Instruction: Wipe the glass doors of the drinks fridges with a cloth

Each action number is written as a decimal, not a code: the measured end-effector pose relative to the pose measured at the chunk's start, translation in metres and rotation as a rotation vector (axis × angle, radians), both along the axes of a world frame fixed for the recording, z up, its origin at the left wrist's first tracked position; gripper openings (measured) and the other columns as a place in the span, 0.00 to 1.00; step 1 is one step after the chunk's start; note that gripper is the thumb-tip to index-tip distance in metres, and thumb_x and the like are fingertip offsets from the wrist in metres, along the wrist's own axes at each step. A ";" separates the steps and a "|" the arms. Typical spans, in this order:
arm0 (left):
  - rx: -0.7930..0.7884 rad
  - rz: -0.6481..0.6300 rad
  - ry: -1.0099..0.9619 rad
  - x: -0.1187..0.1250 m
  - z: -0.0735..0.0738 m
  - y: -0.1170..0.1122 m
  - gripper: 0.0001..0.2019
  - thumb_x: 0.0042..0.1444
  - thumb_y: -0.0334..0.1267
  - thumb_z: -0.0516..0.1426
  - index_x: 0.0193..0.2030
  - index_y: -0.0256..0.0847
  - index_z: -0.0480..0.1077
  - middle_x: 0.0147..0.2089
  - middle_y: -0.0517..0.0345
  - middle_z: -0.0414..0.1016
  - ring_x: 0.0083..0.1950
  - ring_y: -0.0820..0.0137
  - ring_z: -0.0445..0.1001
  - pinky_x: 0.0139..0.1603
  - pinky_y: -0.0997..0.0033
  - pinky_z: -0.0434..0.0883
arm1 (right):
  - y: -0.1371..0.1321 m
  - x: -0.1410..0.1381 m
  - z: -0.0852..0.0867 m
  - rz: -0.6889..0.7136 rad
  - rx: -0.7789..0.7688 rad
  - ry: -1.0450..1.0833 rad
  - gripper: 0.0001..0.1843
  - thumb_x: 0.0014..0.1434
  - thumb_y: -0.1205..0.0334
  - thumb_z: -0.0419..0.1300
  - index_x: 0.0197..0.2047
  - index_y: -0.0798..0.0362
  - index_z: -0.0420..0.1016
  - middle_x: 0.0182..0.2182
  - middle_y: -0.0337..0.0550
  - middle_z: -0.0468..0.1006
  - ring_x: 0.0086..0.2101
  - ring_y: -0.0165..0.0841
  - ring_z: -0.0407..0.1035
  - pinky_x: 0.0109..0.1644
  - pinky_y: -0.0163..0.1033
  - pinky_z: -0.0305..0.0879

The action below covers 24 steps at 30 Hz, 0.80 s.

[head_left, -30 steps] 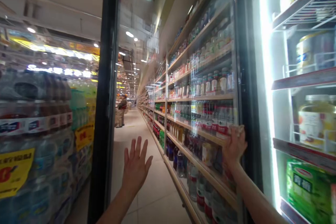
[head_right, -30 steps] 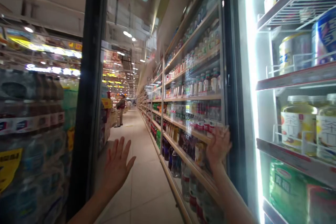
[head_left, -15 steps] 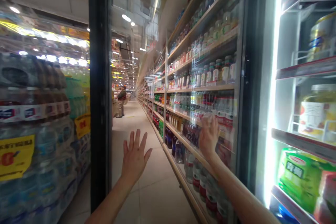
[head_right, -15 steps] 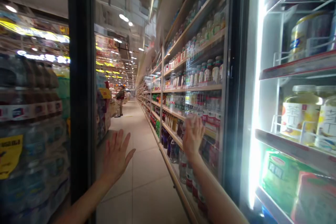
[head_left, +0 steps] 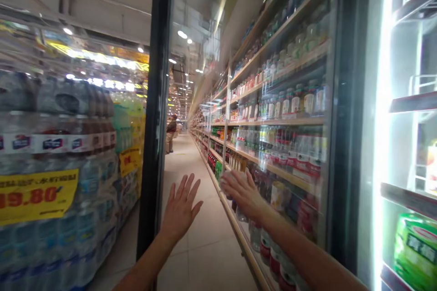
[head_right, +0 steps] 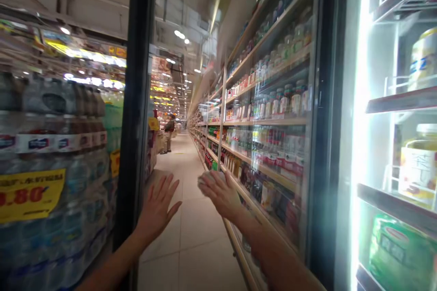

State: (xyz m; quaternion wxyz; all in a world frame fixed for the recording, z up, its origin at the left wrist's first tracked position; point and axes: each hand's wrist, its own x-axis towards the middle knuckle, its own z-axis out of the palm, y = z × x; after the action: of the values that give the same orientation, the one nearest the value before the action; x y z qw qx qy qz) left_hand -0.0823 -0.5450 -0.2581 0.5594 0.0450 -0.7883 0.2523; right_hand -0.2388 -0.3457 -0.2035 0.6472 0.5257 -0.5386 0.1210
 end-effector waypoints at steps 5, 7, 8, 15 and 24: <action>0.112 0.030 0.057 0.012 0.020 -0.011 0.25 0.61 0.39 0.46 0.65 0.38 0.52 0.67 0.45 0.53 0.69 0.60 0.48 0.64 0.51 0.53 | -0.028 0.005 0.057 -0.053 -0.400 -0.260 0.24 0.59 0.69 0.48 0.59 0.49 0.63 0.61 0.48 0.60 0.64 0.38 0.43 0.65 0.57 0.35; 0.104 0.054 0.041 0.019 0.018 -0.014 0.25 0.61 0.37 0.45 0.65 0.37 0.52 0.66 0.45 0.55 0.68 0.60 0.51 0.64 0.52 0.54 | -0.038 0.014 0.047 -0.045 -0.334 -0.266 0.26 0.59 0.70 0.48 0.60 0.49 0.61 0.62 0.47 0.59 0.64 0.38 0.41 0.65 0.57 0.36; 0.092 0.066 0.021 0.023 0.014 -0.016 0.25 0.61 0.36 0.46 0.65 0.36 0.52 0.66 0.45 0.55 0.68 0.61 0.52 0.64 0.52 0.54 | -0.043 0.020 0.031 -0.024 -0.228 -0.221 0.26 0.59 0.71 0.47 0.60 0.49 0.60 0.62 0.45 0.59 0.64 0.37 0.41 0.65 0.57 0.35; 0.060 0.041 0.038 0.040 -0.029 -0.028 0.32 0.56 0.27 0.46 0.68 0.35 0.40 0.64 0.43 0.58 0.67 0.63 0.54 0.59 0.58 0.63 | -0.087 0.051 -0.030 0.079 0.098 -0.070 0.26 0.60 0.69 0.50 0.61 0.46 0.59 0.62 0.41 0.60 0.64 0.36 0.45 0.67 0.55 0.35; 0.143 -0.063 0.133 0.069 -0.024 -0.021 0.32 0.59 0.29 0.46 0.68 0.41 0.37 0.68 0.45 0.50 0.67 0.60 0.53 0.62 0.54 0.61 | -0.116 0.089 -0.087 0.199 0.349 0.059 0.17 0.64 0.61 0.48 0.54 0.50 0.67 0.60 0.37 0.63 0.61 0.33 0.52 0.67 0.47 0.42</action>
State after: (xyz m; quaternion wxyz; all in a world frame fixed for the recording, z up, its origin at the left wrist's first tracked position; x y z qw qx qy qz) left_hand -0.0129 -0.5658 -0.2821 0.6134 0.0766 -0.7665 0.1742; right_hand -0.1499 -0.4619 -0.2908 0.5468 0.6839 -0.4773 0.0737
